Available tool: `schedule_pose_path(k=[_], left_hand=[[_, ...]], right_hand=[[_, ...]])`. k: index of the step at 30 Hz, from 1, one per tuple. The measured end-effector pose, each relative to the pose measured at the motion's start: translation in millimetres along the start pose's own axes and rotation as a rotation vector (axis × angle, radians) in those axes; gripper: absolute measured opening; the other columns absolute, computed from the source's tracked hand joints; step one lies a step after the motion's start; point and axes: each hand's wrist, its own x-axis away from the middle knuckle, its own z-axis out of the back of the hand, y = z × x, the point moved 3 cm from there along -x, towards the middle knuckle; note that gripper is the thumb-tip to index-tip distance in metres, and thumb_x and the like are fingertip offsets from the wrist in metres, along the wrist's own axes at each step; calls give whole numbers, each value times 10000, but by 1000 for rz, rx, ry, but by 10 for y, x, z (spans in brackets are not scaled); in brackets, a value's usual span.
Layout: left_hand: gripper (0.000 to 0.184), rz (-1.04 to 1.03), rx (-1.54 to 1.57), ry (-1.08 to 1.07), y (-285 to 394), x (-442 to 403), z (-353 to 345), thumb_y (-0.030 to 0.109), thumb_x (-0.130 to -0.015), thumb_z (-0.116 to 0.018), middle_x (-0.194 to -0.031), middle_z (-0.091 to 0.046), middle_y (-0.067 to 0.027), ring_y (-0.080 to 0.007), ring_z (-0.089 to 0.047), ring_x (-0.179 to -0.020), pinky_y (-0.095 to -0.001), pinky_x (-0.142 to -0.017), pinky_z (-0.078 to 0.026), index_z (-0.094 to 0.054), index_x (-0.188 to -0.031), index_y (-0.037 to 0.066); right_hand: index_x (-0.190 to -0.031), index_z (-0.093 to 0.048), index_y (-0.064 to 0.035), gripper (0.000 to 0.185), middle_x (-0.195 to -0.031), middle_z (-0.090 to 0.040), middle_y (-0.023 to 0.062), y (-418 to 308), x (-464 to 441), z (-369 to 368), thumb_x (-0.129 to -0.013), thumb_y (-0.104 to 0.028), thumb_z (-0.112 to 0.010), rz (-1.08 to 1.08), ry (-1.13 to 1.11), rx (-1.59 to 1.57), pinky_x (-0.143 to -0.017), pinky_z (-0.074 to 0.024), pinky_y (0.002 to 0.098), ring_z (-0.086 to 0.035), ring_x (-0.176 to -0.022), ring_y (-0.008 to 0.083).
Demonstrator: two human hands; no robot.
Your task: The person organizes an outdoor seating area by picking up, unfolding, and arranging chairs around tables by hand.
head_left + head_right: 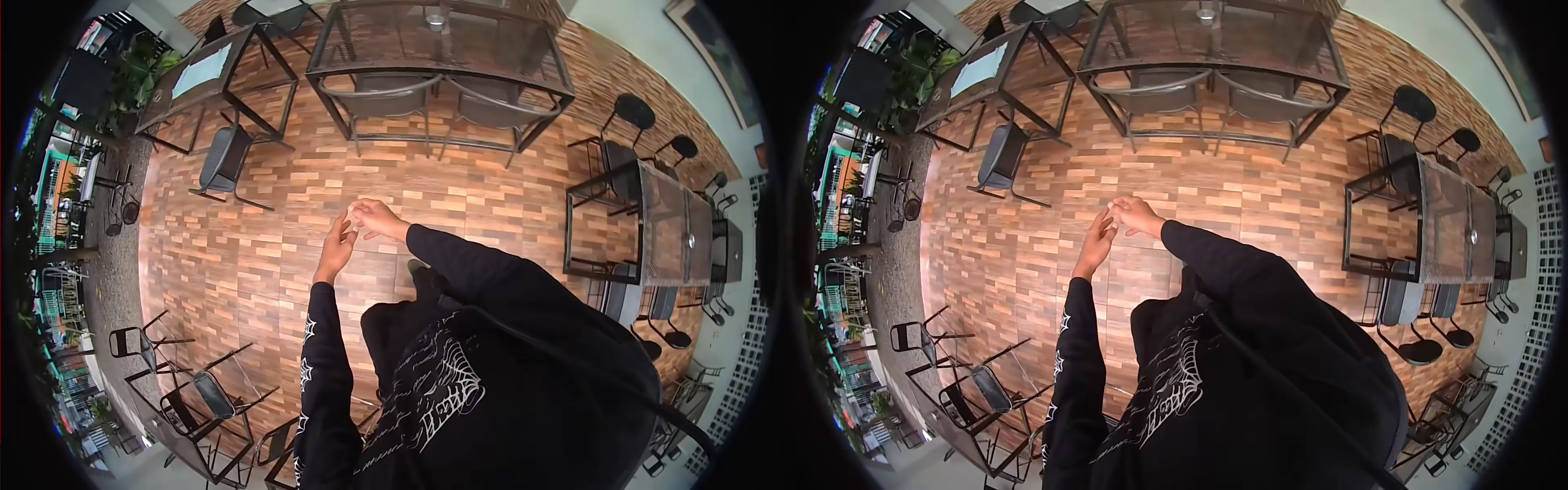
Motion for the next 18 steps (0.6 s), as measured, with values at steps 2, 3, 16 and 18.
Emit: schedule_pose_path(k=[2, 3, 16, 18], left_hand=[[545, 2, 29, 12, -118, -225, 287, 149, -940, -560, -1335, -528, -251, -311, -599, -1127, -372, -922, -486, -364, -1443, 76], [521, 2, 63, 14, -198, -332, 391, 137, -941, -556, -1327, -536, -248, -307, -601, -1123, -369, -920, -486, -381, -1426, 66], [609, 168, -6, -438, -1216, -1166, 2287, 315, -974, -549, -1284, -571, -151, -244, -613, -1062, -410, -841, -511, -276, -1511, 225], [601, 216, -104, -539, -1227, -1447, 2667, 305, -975, -548, -1273, -577, -149, -247, -619, -1051, -414, -841, -509, -282, -1510, 238]], right_hand=[[-1331, -482, -43, 491, -1257, -565, 132, -116, -317, -229, -968, -370, -537, 0, -8, 14, -781, -589, 442, -597, -1089, 270], [-1328, -484, -42, 495, -1238, -579, 132, -158, -471, -334, -965, -373, -542, -12, -30, 40, -776, -589, 443, -600, -1079, 269], [-1275, -542, -30, 454, -1170, -583, 181, 83, -1786, -987, -950, -347, -525, -206, 361, -277, -771, -571, 424, -632, -1016, 286], [-1229, -555, -55, 405, -1057, -605, 141, 107, -1882, -973, -905, -299, -542, -134, 562, -443, -706, -556, 429, -649, -856, 265]])
